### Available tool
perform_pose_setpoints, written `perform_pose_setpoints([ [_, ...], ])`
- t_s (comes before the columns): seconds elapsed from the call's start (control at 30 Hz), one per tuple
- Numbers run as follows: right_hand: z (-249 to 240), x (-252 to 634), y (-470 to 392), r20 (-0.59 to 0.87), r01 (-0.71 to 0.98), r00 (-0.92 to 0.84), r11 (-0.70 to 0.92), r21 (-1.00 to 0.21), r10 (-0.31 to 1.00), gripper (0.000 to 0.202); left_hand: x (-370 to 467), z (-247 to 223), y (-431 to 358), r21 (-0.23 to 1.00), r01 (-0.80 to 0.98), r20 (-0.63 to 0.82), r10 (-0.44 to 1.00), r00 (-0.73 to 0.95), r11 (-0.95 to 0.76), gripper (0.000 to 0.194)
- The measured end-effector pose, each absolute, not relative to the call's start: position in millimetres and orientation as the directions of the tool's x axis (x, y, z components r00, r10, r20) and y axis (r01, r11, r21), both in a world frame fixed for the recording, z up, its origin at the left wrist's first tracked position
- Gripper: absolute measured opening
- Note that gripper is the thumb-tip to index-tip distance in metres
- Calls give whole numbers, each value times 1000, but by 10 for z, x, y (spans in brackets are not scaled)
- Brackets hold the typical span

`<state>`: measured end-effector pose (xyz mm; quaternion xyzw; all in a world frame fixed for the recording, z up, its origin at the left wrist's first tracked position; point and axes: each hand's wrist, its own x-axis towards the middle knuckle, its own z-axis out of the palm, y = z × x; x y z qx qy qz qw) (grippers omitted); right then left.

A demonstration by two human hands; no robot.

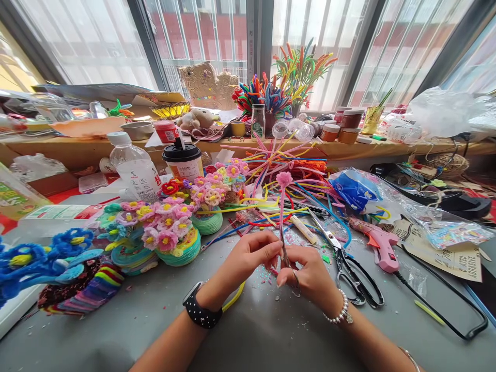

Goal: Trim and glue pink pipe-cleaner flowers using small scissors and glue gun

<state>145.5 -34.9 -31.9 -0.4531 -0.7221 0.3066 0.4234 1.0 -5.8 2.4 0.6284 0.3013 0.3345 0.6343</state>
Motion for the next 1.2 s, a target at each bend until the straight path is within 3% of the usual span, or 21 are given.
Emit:
perform_pose_setpoints([
  [0.23, -233, 1459, -370, 337, 195, -339, 416, -888, 878, 62, 7, 24, -60, 998, -58, 28, 763, 646, 12, 20],
  [0.7, -297, 1457, -346, 300, 396, -247, 379, -836, 921, 59, 0, 4, -45, 997, -70, 31, 782, 623, 16, 21],
  [0.87, -320, 1467, -335, 353, 459, -211, 411, -788, 912, 60, 7, 24, -56, 998, -68, 37, 802, 596, 5, 22],
  [1.2, -306, 1465, -338, 403, 470, -176, 436, -767, 898, 57, 14, 12, -59, 995, -100, 64, 829, 556, -9, 20],
])
